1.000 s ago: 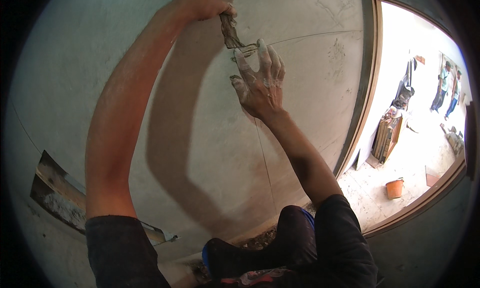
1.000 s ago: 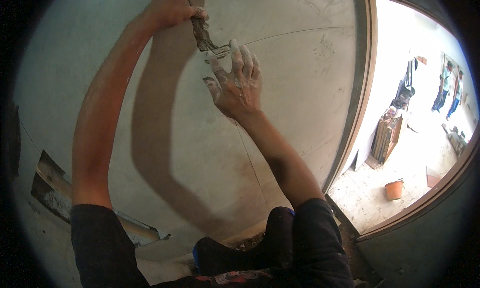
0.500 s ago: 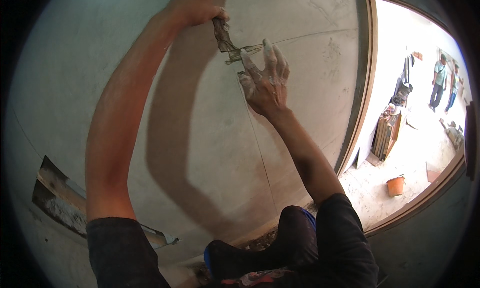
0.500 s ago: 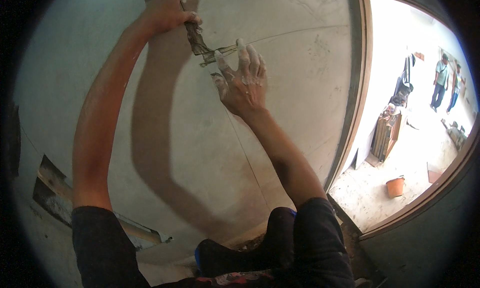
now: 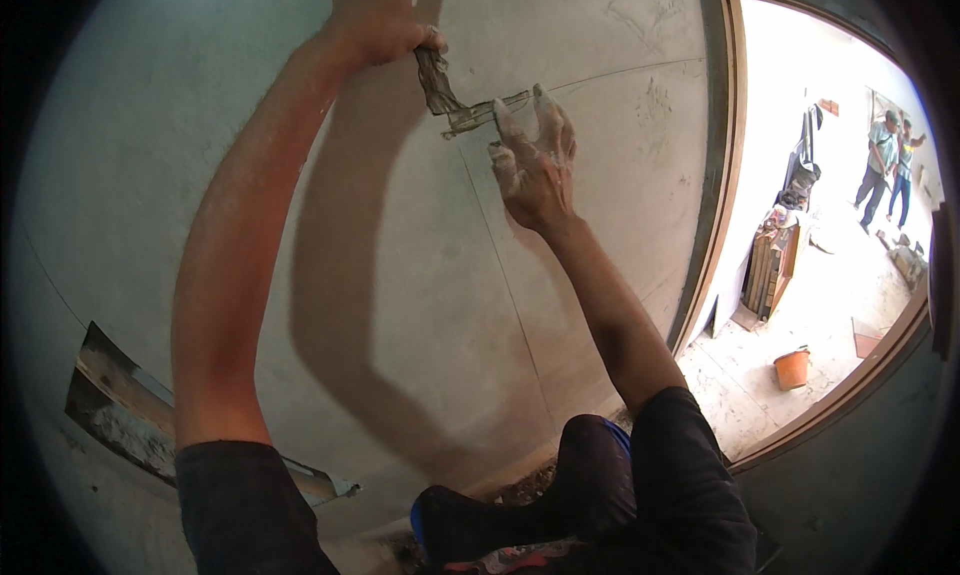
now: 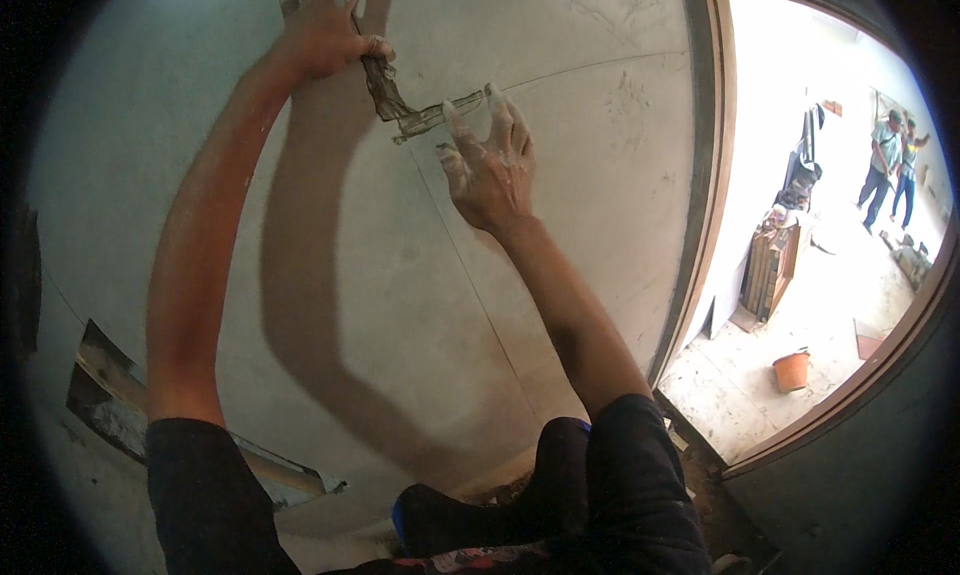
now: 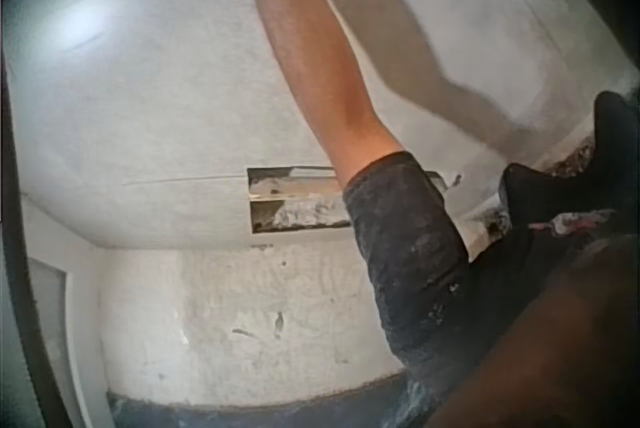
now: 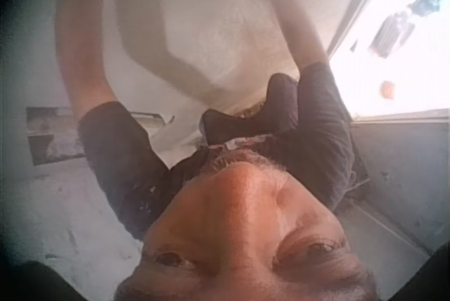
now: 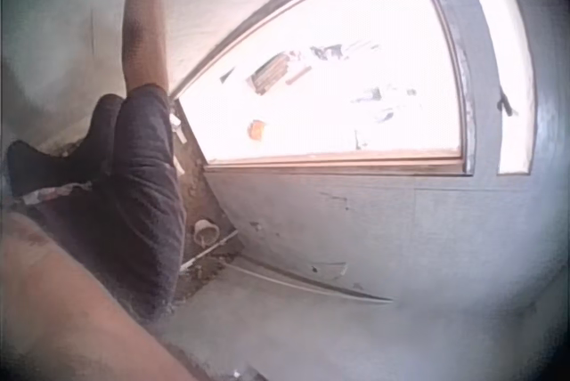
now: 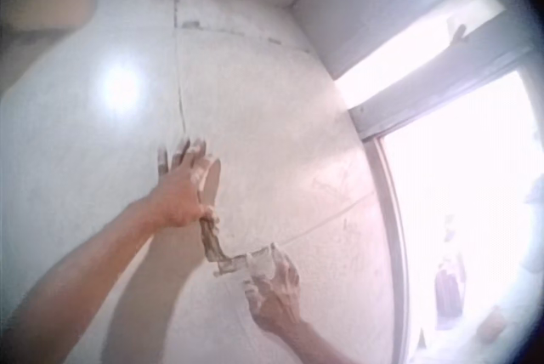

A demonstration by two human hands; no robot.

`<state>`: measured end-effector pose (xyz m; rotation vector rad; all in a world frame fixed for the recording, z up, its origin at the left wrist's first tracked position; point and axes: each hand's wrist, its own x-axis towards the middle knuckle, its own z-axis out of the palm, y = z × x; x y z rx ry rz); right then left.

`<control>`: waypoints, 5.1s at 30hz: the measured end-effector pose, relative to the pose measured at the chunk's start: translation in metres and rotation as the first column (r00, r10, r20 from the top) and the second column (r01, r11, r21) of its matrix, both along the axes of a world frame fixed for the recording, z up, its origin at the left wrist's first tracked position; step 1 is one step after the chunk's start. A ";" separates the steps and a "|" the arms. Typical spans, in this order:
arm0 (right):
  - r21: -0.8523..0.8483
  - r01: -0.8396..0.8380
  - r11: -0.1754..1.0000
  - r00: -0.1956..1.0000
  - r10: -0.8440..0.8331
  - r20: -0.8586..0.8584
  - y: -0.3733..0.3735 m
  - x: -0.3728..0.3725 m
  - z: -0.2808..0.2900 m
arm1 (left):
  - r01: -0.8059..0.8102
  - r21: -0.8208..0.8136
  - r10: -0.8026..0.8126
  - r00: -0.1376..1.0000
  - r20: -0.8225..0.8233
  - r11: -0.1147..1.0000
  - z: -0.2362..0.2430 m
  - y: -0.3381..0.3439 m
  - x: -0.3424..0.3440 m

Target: The person taps tiles against a wall with a mallet to set them and then applies mortar from a bucket to the back of a tile using a brush. The person takes a tile from another person and places it on a bucket before applying the mortar.

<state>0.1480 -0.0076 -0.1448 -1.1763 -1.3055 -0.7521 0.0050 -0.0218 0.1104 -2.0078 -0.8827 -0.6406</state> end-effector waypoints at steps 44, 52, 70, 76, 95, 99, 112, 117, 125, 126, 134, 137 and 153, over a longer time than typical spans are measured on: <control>0.040 -0.060 0.997 0.972 0.049 0.230 -0.019 -0.016 0.021 | 0.021 -0.006 -0.021 1.000 0.010 1.000 -0.002 -0.002 -0.001; 0.124 -0.137 0.983 0.982 0.119 0.147 -0.020 -0.015 0.053 | -0.022 -0.045 0.022 1.000 -0.003 0.999 0.000 -0.007 0.002; 0.157 -0.045 0.987 0.979 0.012 0.202 -0.018 -0.028 0.090 | 0.022 -0.001 -0.022 1.000 0.004 1.000 -0.001 0.003 -0.001; 0.041 0.054 0.998 0.967 -0.062 0.249 -0.019 -0.026 0.078 | 0.011 -0.003 -0.011 1.000 0.000 1.000 -0.001 0.002 0.001; -0.036 -0.172 0.984 0.981 0.174 0.083 -0.040 -0.010 0.018 | 0.039 -0.041 -0.040 0.999 -0.013 0.998 0.001 0.008 0.000; -0.032 -0.227 0.973 0.973 0.228 0.029 -0.039 -0.007 0.023 | 0.012 -0.007 -0.012 1.000 -0.026 1.000 0.001 0.011 0.001; -0.040 -0.264 0.964 0.964 0.264 -0.006 -0.044 -0.009 0.028 | 0.085 -0.014 -0.085 0.996 -0.019 0.996 0.002 0.007 -0.003; -0.055 -0.257 0.965 0.966 0.256 -0.021 -0.046 -0.010 0.029 | 0.067 -0.068 -0.068 0.998 -0.017 0.995 0.000 0.004 -0.003; -0.046 -0.276 0.960 0.960 0.273 -0.055 -0.047 -0.008 0.025 | 0.004 -0.105 -0.007 1.000 -0.024 0.994 0.000 -0.012 0.003; -0.036 -0.287 0.957 0.957 0.284 -0.061 -0.047 -0.010 0.025 | -0.017 -0.107 0.014 1.000 -0.028 0.994 0.000 -0.015 0.003; -0.118 -0.304 0.945 0.953 0.298 -0.059 -0.047 -0.015 0.029 | -0.006 -0.100 0.002 0.999 -0.034 0.995 -0.003 -0.016 0.002; -0.064 -0.299 0.952 0.954 0.297 -0.029 -0.041 -0.015 0.028 | -0.012 -0.145 0.009 1.000 -0.021 0.989 0.002 -0.009 0.002; 0.505 -0.228 0.832 0.835 0.434 -0.338 0.002 -0.022 0.170 | 0.095 0.030 -0.094 0.995 -0.038 0.995 0.003 0.023 -0.012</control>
